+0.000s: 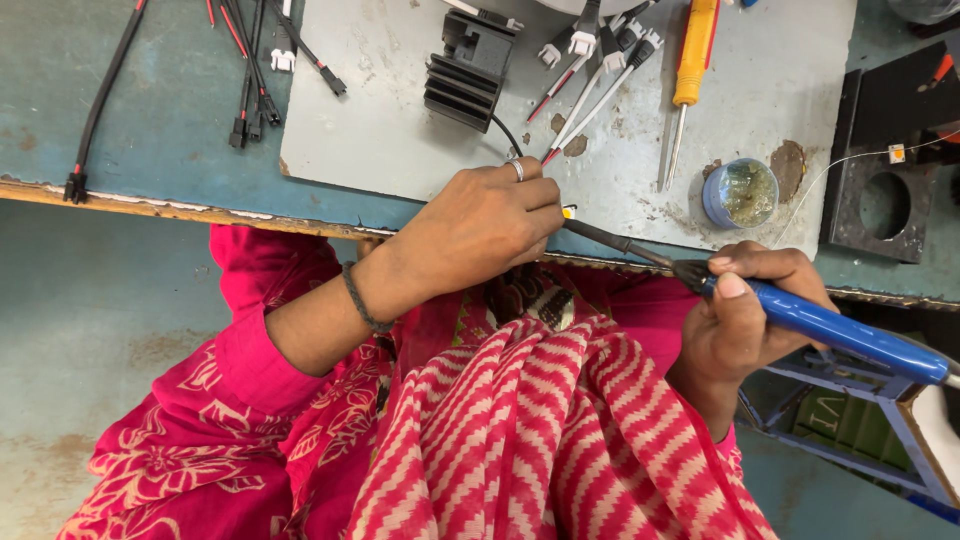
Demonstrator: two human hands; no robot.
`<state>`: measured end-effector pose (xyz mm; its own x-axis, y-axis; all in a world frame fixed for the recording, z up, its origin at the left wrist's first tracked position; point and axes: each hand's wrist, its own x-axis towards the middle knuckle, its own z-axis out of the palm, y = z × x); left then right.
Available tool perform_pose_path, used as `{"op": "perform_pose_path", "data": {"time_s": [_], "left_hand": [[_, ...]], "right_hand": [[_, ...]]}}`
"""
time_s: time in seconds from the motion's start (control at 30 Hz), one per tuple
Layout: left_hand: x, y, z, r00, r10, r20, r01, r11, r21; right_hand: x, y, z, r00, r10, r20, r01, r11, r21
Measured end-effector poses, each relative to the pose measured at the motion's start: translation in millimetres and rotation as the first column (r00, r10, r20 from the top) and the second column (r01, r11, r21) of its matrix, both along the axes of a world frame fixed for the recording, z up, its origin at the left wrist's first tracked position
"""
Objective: The person uses a soldering iron to attach wires to small LED modules and then to a circular LED panel. They repeatedly dip the soldering iron tip into a small container of flux and apply solder to the LED contacts while holding the components steady.
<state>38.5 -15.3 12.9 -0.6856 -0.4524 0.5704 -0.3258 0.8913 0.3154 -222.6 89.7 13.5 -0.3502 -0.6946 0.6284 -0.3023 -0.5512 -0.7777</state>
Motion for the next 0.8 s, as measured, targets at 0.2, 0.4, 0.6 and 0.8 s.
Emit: {"op": "perform_pose_path", "data": {"time_s": [0.2,0.4,0.6,0.8], "left_hand": [[-0.1,-0.7,-0.9,1.0,-0.013,0.006,0.013,1.0,0.022],[-0.4,-1.8,-1.7,1.0,-0.017,0.015,0.017,1.0,0.013],[0.6,-3.3,-2.1,0.999,-0.034,0.007,0.034,0.999,0.027],[0.3,-2.8,-2.5,1.0,-0.016,0.021,0.015,1.0,0.017]], "right_hand": [[4.9,-3.3,2.8,1.0,0.01,0.027,-0.011,1.0,0.029],[-0.7,-1.1,7.8,1.0,-0.003,0.026,0.002,1.0,0.009],[2.9,0.3,3.2,1.0,-0.013,-0.015,0.013,0.999,0.037],[2.5,-1.3,-2.9,1.0,0.012,0.014,-0.013,0.999,0.033]]}}
